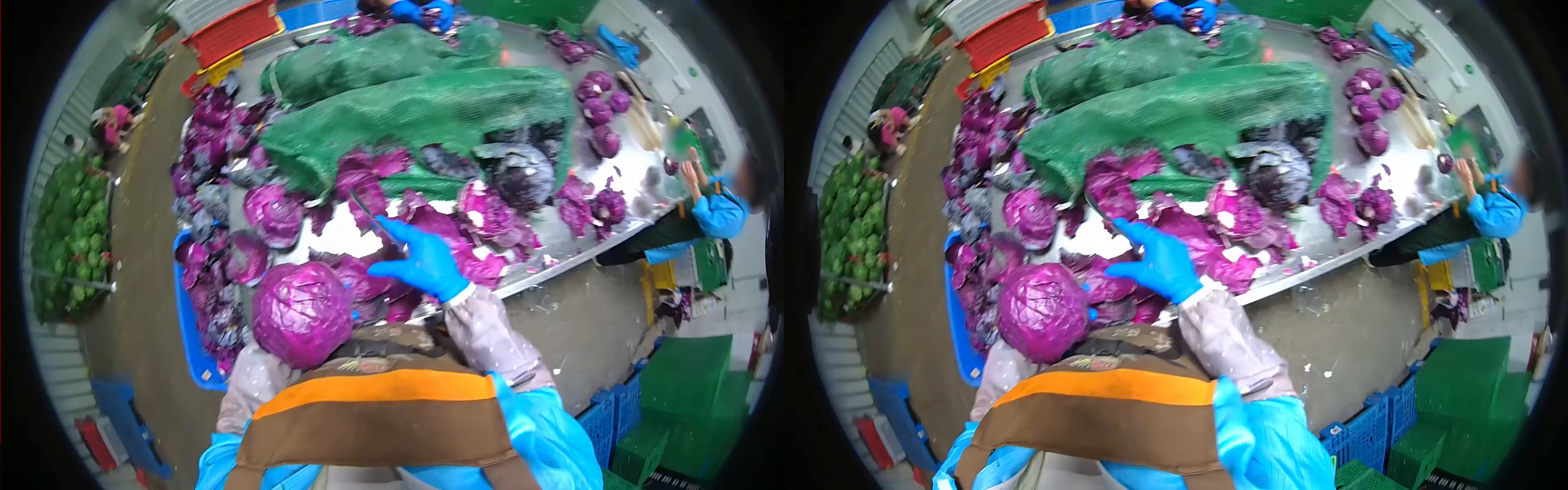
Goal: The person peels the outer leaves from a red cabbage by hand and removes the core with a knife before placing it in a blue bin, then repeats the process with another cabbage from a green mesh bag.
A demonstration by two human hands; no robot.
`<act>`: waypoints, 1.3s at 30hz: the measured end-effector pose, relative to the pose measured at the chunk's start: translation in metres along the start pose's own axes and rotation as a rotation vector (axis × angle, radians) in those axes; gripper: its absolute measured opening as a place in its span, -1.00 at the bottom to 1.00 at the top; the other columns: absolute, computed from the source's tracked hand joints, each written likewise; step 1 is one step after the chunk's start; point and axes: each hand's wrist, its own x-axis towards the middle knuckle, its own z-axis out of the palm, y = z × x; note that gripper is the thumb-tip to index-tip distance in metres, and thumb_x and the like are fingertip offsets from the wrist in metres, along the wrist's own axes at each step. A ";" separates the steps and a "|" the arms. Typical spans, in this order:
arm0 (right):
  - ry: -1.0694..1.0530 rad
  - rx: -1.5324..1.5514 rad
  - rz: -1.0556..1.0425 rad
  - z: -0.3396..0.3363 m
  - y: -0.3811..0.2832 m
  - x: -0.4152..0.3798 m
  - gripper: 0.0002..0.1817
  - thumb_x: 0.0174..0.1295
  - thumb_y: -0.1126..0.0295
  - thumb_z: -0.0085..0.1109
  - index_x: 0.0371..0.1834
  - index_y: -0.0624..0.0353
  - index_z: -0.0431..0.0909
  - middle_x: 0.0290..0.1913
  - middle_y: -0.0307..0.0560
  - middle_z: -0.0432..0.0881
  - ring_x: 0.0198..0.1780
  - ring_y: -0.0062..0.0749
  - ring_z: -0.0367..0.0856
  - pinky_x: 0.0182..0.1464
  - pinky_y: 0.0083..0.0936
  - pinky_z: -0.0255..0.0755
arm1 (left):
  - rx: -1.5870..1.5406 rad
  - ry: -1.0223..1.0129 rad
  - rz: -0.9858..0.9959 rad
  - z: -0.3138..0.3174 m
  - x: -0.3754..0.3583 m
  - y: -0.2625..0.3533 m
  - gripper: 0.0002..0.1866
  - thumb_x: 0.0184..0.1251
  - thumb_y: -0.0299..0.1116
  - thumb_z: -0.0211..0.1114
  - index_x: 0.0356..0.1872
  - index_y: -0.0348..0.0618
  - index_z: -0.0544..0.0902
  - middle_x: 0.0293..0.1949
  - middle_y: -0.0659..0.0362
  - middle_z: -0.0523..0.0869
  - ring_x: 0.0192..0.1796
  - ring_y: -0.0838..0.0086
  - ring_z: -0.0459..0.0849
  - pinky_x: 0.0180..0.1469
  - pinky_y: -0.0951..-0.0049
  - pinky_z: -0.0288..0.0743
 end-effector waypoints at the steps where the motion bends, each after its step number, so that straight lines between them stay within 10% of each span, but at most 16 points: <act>1: -0.038 0.366 -0.041 -0.007 0.001 -0.012 -0.24 -0.02 0.47 0.43 0.35 0.08 0.37 0.37 -0.07 0.41 0.31 -0.26 0.46 0.15 -0.32 0.50 | 0.044 0.016 -0.012 0.015 0.009 0.002 -0.34 0.49 0.14 -0.14 0.46 -0.03 0.18 0.42 -0.06 0.27 0.37 -0.06 0.35 0.37 -0.15 0.29; 2: -0.168 0.446 -0.096 -0.017 -0.001 -0.020 0.07 -0.10 0.45 0.52 0.54 -0.09 0.09 0.53 -0.28 0.15 0.49 -0.40 0.13 0.33 -0.32 0.31 | 0.089 0.032 -0.031 0.032 0.021 0.002 -0.32 0.48 0.16 -0.13 0.47 -0.02 0.17 0.42 -0.05 0.25 0.38 -0.05 0.33 0.36 -0.15 0.29; 7: -0.010 0.942 -0.244 -0.048 0.007 -0.046 -0.02 0.10 0.02 0.35 0.51 0.20 0.07 0.54 -0.04 0.08 0.53 -0.28 0.04 0.52 -0.29 -0.08 | 0.463 -0.058 -0.123 0.115 0.066 -0.014 -0.22 0.41 0.25 -0.04 0.49 0.00 0.10 0.47 -0.02 0.17 0.45 -0.02 0.23 0.36 -0.19 0.28; 9: 0.132 1.592 -0.094 -0.064 0.136 -0.065 -0.25 0.26 0.00 0.11 0.43 0.20 0.21 0.46 0.01 0.22 0.47 -0.18 0.17 0.49 -0.27 0.05 | 0.401 -0.238 -0.261 0.133 0.094 -0.025 -0.23 0.41 0.13 0.07 0.52 0.18 -0.01 0.48 0.06 0.15 0.39 0.06 0.34 0.31 -0.12 0.37; 11: 0.301 1.281 -0.227 -0.100 0.133 -0.077 -0.35 0.35 0.00 -0.08 0.40 0.16 0.22 0.40 0.01 0.30 0.40 -0.14 0.27 0.43 -0.26 0.16 | 0.299 -0.393 -0.369 0.164 0.128 -0.042 -0.18 0.42 -0.03 0.18 0.54 0.28 -0.11 0.49 0.10 0.12 0.33 0.13 0.41 0.29 0.02 0.43; 14: 0.430 1.375 -0.370 -0.163 0.099 -0.093 -0.40 0.42 -0.03 -0.25 0.41 0.07 0.22 0.36 -0.01 0.35 0.32 -0.14 0.37 0.35 -0.24 0.29 | 1.107 -0.288 0.091 0.125 0.179 -0.079 0.01 0.27 -0.29 0.38 0.56 0.25 -0.18 0.52 0.09 0.06 0.39 0.19 0.33 0.35 0.23 0.32; 17: 0.776 1.338 -0.382 -0.227 0.088 -0.110 -0.37 0.41 -0.12 -0.21 0.40 0.03 0.27 0.37 -0.06 0.38 0.28 -0.14 0.43 0.31 -0.22 0.34 | 2.152 -0.301 0.374 0.110 0.195 -0.101 0.10 0.01 0.25 0.41 0.54 0.30 -0.04 0.53 -0.01 -0.02 0.50 -0.10 0.06 0.41 -0.31 -0.04; 21: 0.853 1.236 -0.421 -0.320 0.163 -0.102 -0.17 0.22 -0.38 -0.10 0.45 -0.12 0.23 0.40 -0.04 0.35 0.30 0.02 0.41 0.30 -0.02 0.39 | 2.518 -0.282 0.328 0.109 0.232 -0.129 0.04 -0.07 0.42 0.28 0.50 0.42 0.10 0.54 0.00 -0.02 0.53 -0.17 -0.11 0.37 -0.49 -0.23; 23: 1.085 1.444 -0.448 -0.355 0.162 -0.073 -0.26 0.26 -0.25 0.02 0.42 -0.12 0.26 0.40 -0.08 0.35 0.33 -0.01 0.38 0.33 0.05 0.34 | 2.731 -0.321 0.259 0.071 0.251 -0.131 -0.05 0.00 0.44 0.20 0.48 0.44 0.17 0.54 0.04 -0.01 0.54 -0.14 -0.11 0.36 -0.52 -0.27; 24: 1.203 1.565 -0.449 -0.351 0.142 -0.063 -0.42 0.32 0.02 0.11 0.37 -0.10 0.34 0.36 -0.11 0.41 0.04 -0.22 0.59 0.04 -0.17 0.57 | 2.848 -0.373 0.268 0.042 0.255 -0.127 -0.12 0.07 0.47 0.09 0.44 0.40 0.28 0.54 0.08 0.04 0.54 -0.11 -0.10 0.35 -0.54 -0.37; 26: 0.621 1.425 -0.443 -0.377 0.190 -0.066 -0.46 0.26 0.09 0.22 0.28 -0.01 0.42 0.18 -0.18 0.56 -0.18 -0.40 0.60 -0.09 -0.39 0.53 | 2.865 -0.226 0.228 0.034 0.249 -0.120 -0.14 0.08 0.48 0.06 0.41 0.36 0.34 0.54 0.09 0.06 0.54 -0.11 -0.09 0.36 -0.53 -0.42; 29: 0.882 0.783 -0.184 -0.354 0.164 -0.036 -0.63 0.28 0.39 0.20 0.15 0.17 0.55 -0.15 -0.18 0.70 -0.46 -0.59 0.55 -0.43 -0.68 0.42 | 2.820 -0.017 0.387 0.009 0.224 -0.100 -0.18 0.06 0.51 0.04 0.29 0.29 0.51 0.50 0.06 0.17 0.54 -0.10 -0.07 0.39 -0.46 -0.48; 35: 0.583 -0.073 -0.076 -0.365 0.150 0.028 -0.64 0.33 0.40 0.14 0.17 0.23 0.56 0.07 -0.06 0.66 0.07 -0.40 0.59 0.19 -0.46 0.40 | 2.886 0.191 0.368 -0.043 0.101 0.008 -0.17 -0.04 0.52 0.12 0.22 0.29 0.58 0.48 0.05 0.20 0.53 -0.14 -0.09 0.41 -0.43 -0.49; 39: 0.589 -0.393 0.074 -0.336 0.158 0.031 -0.60 0.26 0.33 0.20 0.18 0.12 0.56 0.08 0.05 0.66 0.07 -0.22 0.66 0.11 -0.42 0.46 | 2.948 0.517 0.177 -0.071 0.023 0.111 -0.25 -0.06 0.44 0.19 0.11 0.24 0.66 0.51 0.09 0.13 0.56 -0.08 -0.16 0.44 -0.39 -0.49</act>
